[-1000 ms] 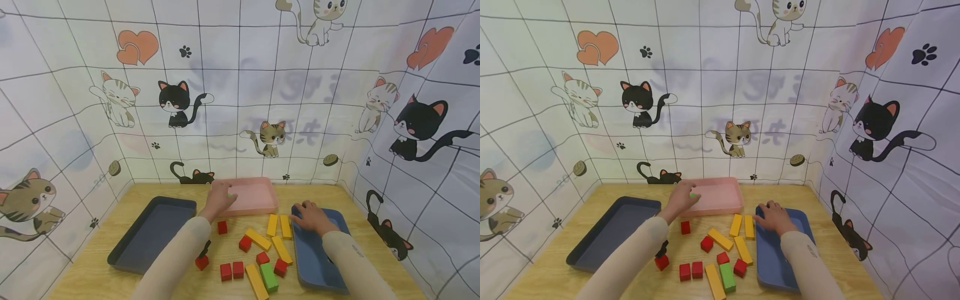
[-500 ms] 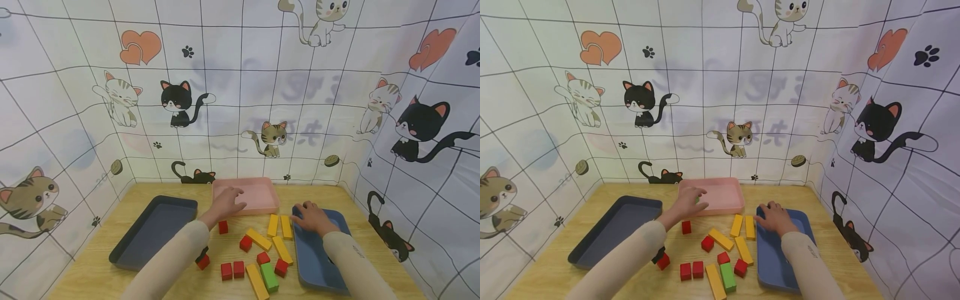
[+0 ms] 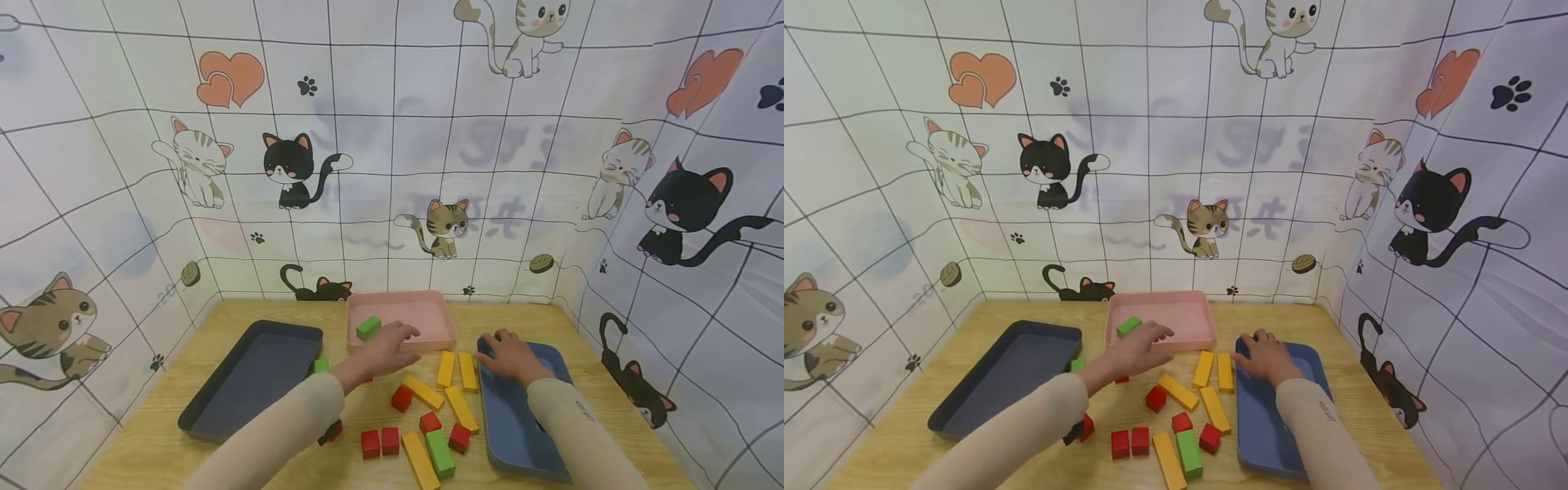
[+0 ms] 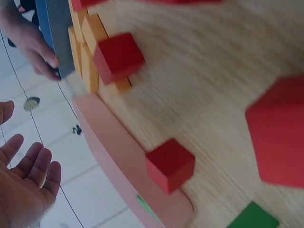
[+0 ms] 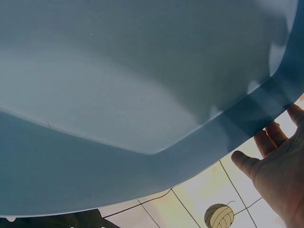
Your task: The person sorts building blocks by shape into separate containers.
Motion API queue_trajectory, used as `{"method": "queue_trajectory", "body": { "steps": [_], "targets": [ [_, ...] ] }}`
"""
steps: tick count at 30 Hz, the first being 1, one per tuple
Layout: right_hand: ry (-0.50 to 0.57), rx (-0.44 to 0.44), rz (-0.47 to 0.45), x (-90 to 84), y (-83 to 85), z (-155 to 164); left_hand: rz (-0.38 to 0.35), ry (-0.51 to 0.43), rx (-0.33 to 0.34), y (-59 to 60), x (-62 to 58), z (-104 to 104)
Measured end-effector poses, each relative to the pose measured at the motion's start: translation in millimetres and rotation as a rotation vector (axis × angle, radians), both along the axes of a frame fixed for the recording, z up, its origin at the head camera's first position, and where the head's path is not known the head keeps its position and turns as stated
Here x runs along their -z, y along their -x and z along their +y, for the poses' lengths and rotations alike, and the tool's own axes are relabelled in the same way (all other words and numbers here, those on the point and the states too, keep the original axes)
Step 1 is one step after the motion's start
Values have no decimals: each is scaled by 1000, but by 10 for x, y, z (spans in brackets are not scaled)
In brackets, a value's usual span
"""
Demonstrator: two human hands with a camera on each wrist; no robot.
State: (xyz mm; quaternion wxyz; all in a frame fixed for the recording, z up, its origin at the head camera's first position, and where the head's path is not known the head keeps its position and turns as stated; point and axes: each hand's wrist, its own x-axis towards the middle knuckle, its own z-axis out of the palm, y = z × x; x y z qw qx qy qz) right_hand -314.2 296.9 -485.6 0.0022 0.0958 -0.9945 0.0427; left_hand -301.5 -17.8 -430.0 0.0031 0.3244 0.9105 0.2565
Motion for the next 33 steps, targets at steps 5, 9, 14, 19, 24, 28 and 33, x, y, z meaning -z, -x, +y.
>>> {"method": "queue_trajectory", "body": {
  "steps": [5, 9, 14, 19, 24, 28, 33],
  "targets": [
    [0, -8, 7, -16, -4, -3, -42, 7, 67, -134, 39, 64],
    [0, -10, 18, -24, 4, -2, -78, 18, 120, -237, 73, 109],
    [-4, -5, 12, 1, 3, 3, -151, 28, 190, -372, 122, 154],
    [2, 3, 13, 20, 7, 9, -267, 40, 240, -489, 175, 189],
    [4, 7, 19, 29, 9, 17, -284, 62, 373, -569, 240, 200],
    [7, -1, 18, 26, 8, 15, -290, 78, 454, -611, 298, 215],
    [15, -1, 12, 31, 2, 10, -320, 96, 462, -642, 367, 223]
  ]
}}
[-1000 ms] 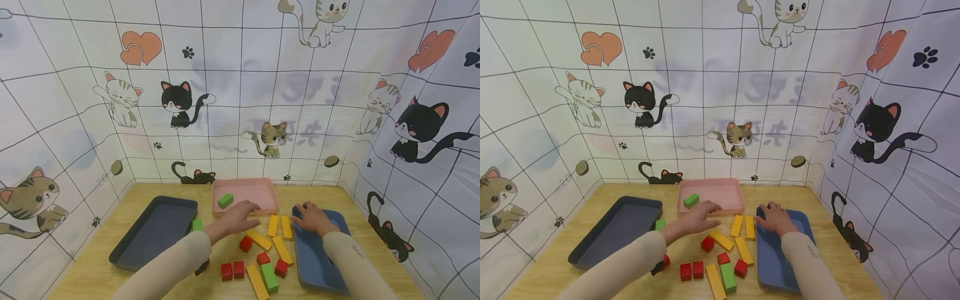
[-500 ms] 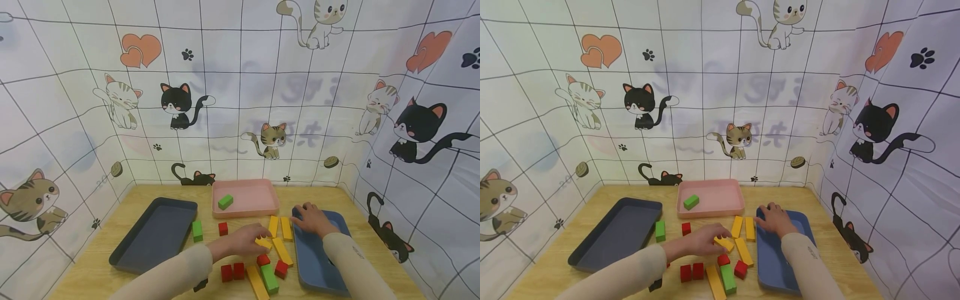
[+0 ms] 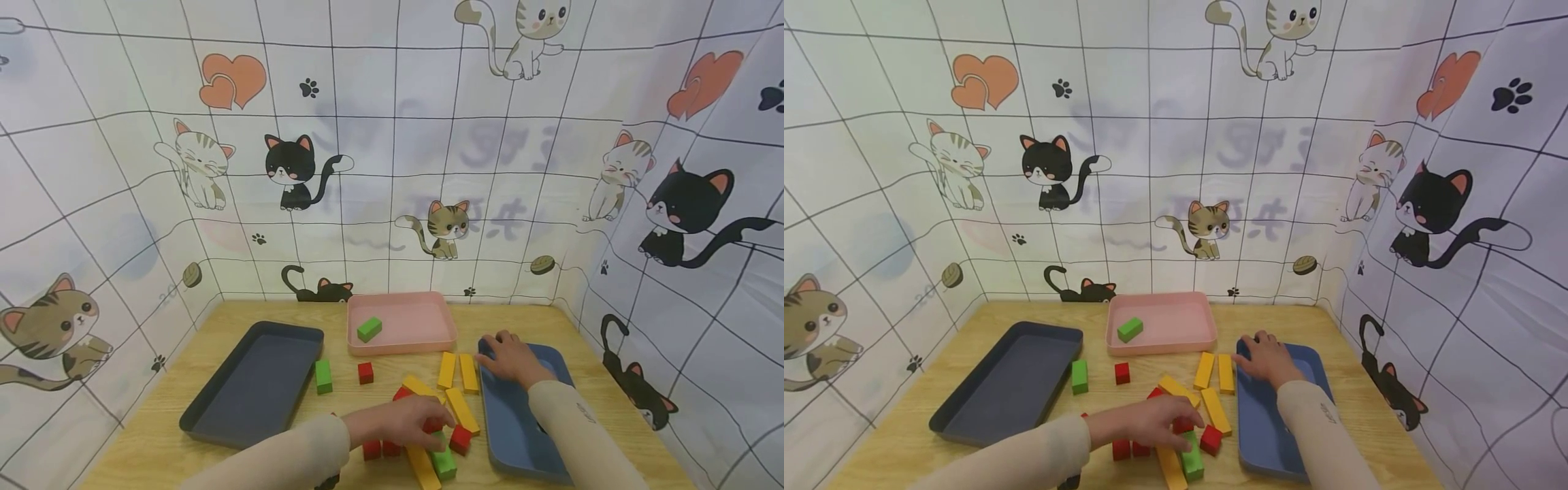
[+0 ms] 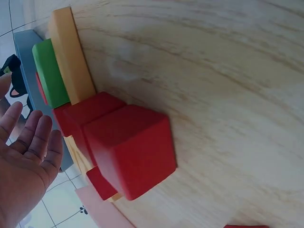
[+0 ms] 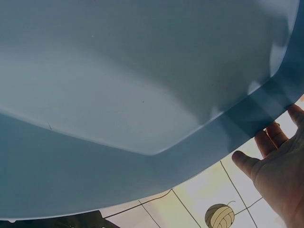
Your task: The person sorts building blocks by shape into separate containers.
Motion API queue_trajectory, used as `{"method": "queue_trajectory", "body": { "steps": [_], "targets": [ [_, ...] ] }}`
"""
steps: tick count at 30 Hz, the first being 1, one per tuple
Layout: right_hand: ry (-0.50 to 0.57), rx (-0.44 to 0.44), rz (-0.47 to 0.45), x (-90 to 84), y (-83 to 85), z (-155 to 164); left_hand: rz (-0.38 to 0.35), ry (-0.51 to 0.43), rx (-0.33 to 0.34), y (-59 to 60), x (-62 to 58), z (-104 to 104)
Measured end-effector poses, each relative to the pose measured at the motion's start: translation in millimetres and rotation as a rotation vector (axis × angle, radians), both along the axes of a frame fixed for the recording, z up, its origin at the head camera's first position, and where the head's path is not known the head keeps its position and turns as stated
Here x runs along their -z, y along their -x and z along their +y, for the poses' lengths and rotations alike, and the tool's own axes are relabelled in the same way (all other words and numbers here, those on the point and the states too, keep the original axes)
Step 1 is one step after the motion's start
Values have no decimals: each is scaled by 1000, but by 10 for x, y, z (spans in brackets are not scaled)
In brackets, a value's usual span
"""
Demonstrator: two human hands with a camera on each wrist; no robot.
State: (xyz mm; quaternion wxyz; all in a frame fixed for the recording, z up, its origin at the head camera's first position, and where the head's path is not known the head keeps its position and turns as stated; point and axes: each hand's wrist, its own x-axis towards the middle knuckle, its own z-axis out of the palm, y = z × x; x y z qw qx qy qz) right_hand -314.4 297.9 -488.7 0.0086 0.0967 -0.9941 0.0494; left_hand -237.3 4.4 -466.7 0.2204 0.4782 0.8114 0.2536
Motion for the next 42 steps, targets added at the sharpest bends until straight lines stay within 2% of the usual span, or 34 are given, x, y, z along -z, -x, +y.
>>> {"method": "queue_trajectory", "body": {
  "steps": [8, 11, 16, 21, 24, 31, 42],
  "targets": [
    [-2, -10, 1, -24, -17, -3, 8, 31, -3, -19, 29, 16],
    [4, -10, 0, -37, -27, -11, 33, 42, -1, -5, 38, 22],
    [25, -5, -12, -41, -49, -9, 160, 54, 13, 51, 87, 28],
    [32, -7, -9, -44, -53, -12, 216, 34, 4, 88, 103, 32],
    [31, -11, -8, -43, -50, -9, 203, 42, 18, 75, 88, 49],
    [33, -14, -16, -32, -44, 1, 113, 85, 82, 39, 98, 78],
    [41, -11, -7, 26, -12, 26, 144, 124, 103, 51, 138, 93]
  ]
}}
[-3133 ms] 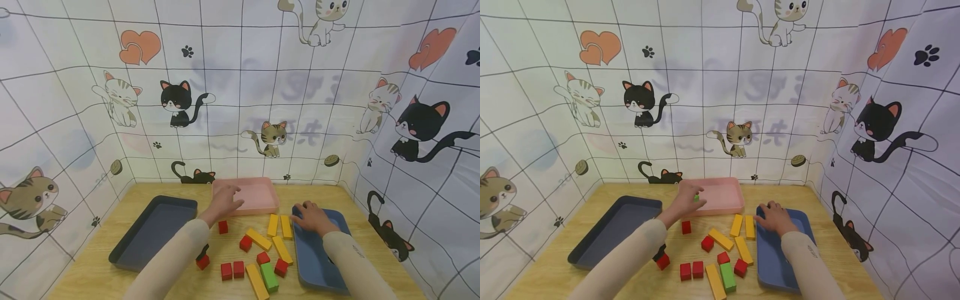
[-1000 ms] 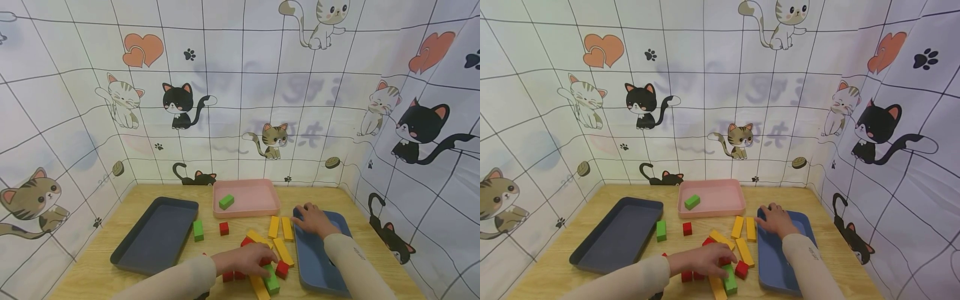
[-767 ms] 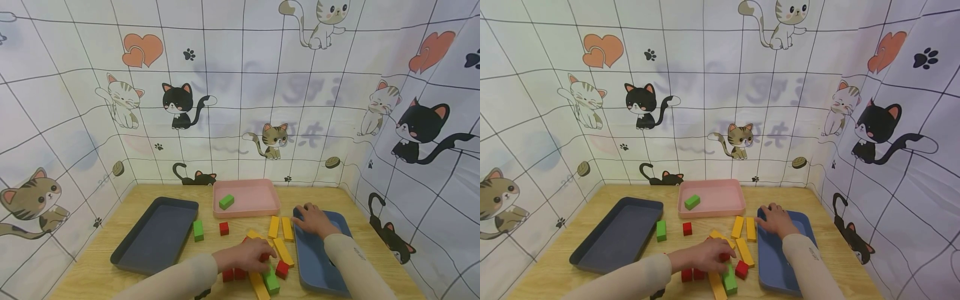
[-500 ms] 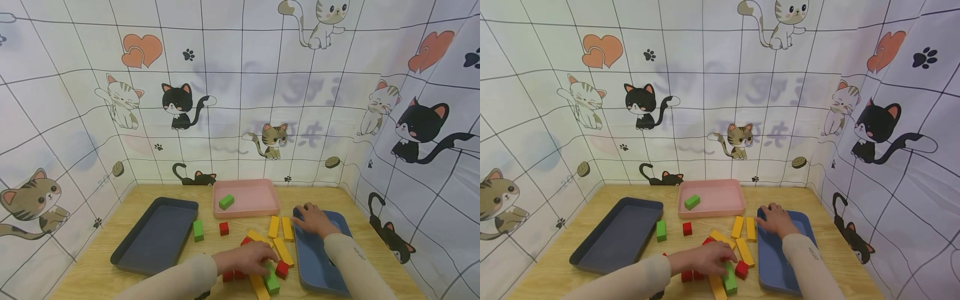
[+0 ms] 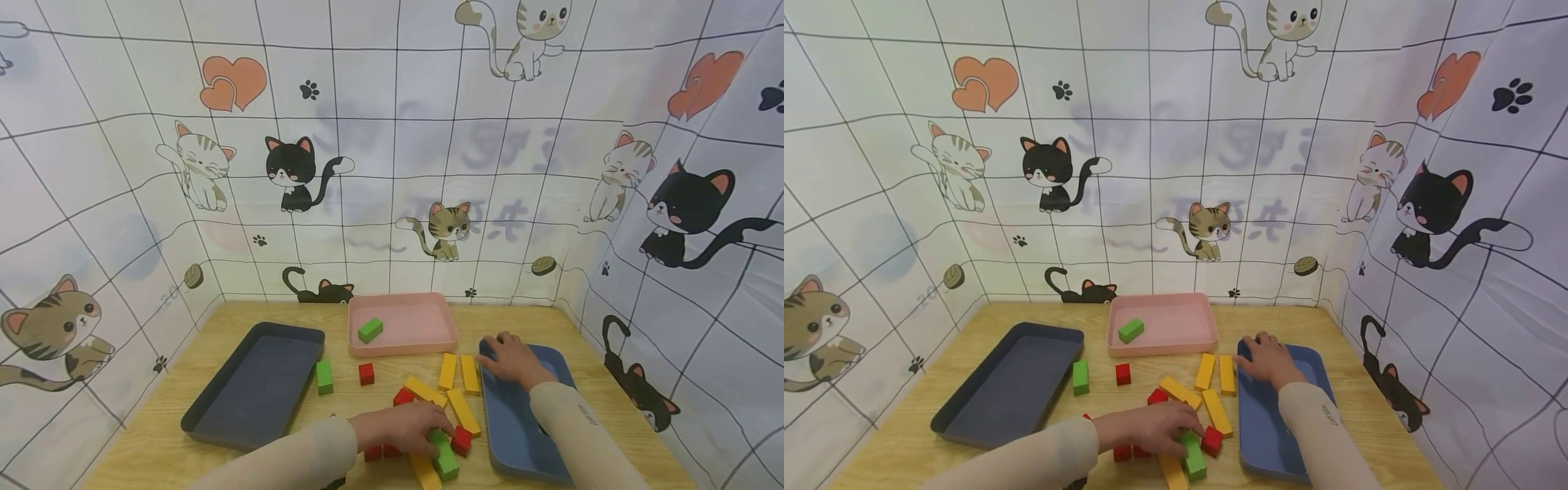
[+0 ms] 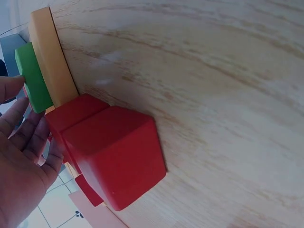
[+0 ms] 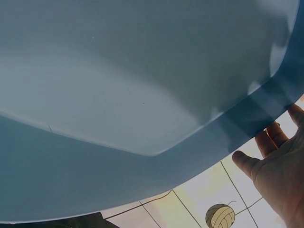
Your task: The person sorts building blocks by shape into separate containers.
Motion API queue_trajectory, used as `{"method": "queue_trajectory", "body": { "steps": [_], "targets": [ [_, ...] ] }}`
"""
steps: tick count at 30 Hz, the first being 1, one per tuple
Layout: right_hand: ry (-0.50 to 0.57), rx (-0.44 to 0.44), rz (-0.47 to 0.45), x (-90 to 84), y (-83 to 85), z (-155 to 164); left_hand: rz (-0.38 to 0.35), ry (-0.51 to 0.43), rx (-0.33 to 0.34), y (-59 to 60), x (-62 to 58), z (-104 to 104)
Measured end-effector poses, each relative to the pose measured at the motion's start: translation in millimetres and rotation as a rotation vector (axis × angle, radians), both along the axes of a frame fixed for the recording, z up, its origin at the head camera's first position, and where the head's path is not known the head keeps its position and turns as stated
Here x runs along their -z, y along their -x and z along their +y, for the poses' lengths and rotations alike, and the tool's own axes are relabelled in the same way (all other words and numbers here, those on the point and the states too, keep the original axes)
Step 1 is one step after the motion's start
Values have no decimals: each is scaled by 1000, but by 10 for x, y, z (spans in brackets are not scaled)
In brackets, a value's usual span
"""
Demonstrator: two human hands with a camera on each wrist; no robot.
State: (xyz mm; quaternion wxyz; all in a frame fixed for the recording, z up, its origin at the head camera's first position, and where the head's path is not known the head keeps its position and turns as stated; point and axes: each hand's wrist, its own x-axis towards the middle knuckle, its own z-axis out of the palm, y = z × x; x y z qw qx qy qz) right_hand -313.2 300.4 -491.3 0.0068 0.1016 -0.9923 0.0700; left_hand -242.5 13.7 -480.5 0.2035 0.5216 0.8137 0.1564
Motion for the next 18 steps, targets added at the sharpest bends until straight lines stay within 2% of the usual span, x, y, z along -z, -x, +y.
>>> {"method": "queue_trajectory", "body": {
  "steps": [12, 18],
  "targets": [
    [-12, 22, -12, 4, 11, -2, 126, 46, 30, -30, 12, -8],
    [-16, 25, -10, -16, 10, -14, 110, 38, 10, -29, 19, -24]
  ]
}}
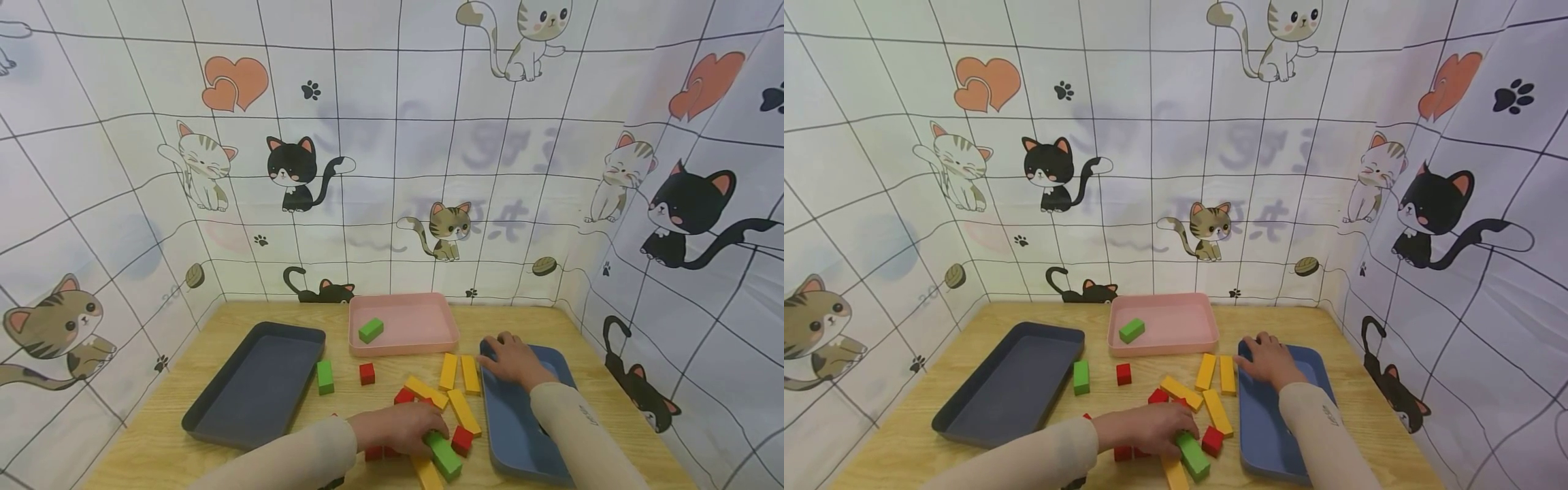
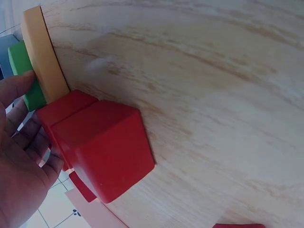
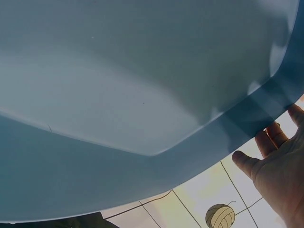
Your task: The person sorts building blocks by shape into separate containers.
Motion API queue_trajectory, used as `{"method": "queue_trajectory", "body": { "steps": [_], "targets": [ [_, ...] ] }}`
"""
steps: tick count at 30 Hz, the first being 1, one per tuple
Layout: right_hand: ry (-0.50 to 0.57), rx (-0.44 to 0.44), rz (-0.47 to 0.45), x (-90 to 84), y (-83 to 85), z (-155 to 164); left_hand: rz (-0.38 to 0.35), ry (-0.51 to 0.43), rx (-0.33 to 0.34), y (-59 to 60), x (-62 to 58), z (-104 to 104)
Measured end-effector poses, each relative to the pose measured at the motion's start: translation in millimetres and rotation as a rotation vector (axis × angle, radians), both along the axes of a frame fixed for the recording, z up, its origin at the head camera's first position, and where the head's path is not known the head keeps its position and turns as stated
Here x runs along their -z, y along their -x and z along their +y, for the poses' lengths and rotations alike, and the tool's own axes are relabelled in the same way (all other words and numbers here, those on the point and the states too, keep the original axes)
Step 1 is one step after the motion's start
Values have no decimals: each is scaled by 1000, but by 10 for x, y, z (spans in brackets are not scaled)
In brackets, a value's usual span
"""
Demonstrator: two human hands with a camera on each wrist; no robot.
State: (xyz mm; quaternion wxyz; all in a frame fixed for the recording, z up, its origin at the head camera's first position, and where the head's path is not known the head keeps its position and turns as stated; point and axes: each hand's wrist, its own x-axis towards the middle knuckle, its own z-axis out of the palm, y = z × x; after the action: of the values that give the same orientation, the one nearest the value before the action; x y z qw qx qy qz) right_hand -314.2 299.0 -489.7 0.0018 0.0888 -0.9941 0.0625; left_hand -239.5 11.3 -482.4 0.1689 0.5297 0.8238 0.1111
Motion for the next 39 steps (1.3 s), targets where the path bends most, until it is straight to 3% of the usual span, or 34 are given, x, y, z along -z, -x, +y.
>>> {"method": "queue_trajectory", "body": {
  "steps": [11, 23, 39],
  "targets": [
    [-3, 2, -5, -25, -1, -19, -109, -65, -61, 21, -60, -48],
    [-5, -5, -7, -19, 12, -11, -158, -154, -138, 78, -144, -120],
    [-15, -5, -15, -17, 11, -6, -97, -213, -222, 165, -281, -216]
  ]
}}
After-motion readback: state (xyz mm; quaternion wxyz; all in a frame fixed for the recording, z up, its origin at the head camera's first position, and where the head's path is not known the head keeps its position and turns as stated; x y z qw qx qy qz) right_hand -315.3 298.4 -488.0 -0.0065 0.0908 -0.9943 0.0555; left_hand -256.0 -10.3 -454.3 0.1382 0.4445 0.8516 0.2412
